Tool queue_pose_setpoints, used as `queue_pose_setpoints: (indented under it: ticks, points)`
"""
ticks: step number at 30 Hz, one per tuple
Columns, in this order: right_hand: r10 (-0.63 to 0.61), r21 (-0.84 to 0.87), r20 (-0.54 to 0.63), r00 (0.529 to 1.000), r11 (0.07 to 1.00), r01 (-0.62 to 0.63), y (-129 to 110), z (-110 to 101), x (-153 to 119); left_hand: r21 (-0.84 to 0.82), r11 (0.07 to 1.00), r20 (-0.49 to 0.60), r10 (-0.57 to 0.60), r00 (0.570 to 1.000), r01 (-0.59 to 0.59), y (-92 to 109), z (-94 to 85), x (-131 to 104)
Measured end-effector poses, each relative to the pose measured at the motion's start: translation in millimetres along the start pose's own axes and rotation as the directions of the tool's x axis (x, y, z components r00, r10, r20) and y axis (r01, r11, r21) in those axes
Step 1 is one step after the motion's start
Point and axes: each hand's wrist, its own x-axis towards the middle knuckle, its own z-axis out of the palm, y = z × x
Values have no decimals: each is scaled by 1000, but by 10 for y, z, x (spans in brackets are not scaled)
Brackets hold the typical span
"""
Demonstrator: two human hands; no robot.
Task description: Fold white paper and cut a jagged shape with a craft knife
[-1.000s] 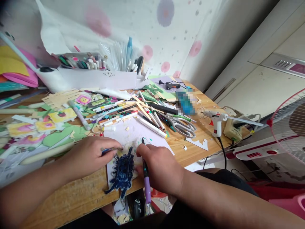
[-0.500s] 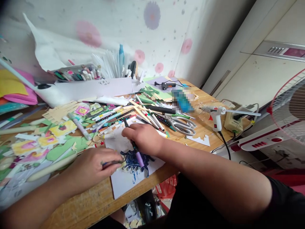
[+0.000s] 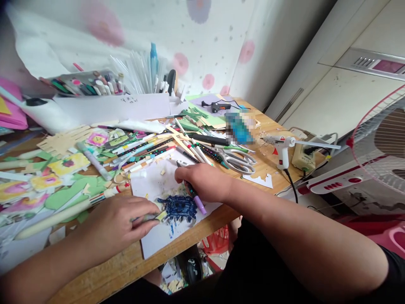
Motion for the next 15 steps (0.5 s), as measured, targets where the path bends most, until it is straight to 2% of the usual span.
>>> queue_pose_setpoints:
  ticks: [5,7,9,12,13,15]
  points:
    - [-91,22,-91,992,995,94,14,120,228,-10,992,4,125,992,-125,105,-22,25]
    - [-143,132,-178,974,977,167,-16,142,352,-31,982,-12,188,982,-188,174,-54,23]
    - [-142,292,-307,941,927,235,-46,120,432,-77,973,-36,214,976,-216,214,-96,6]
    - [3,549,-494,870,776,309,-46,29,378,-141,978,-109,142,984,-156,162,-137,-19]
    - [85,641,-516,852,699,318,-34,4,313,-143,982,-137,108,985,-127,116,-135,-20]
    - [261,807,-484,835,502,311,-16,-10,138,-100,991,-171,68,983,-86,5,-102,-12]
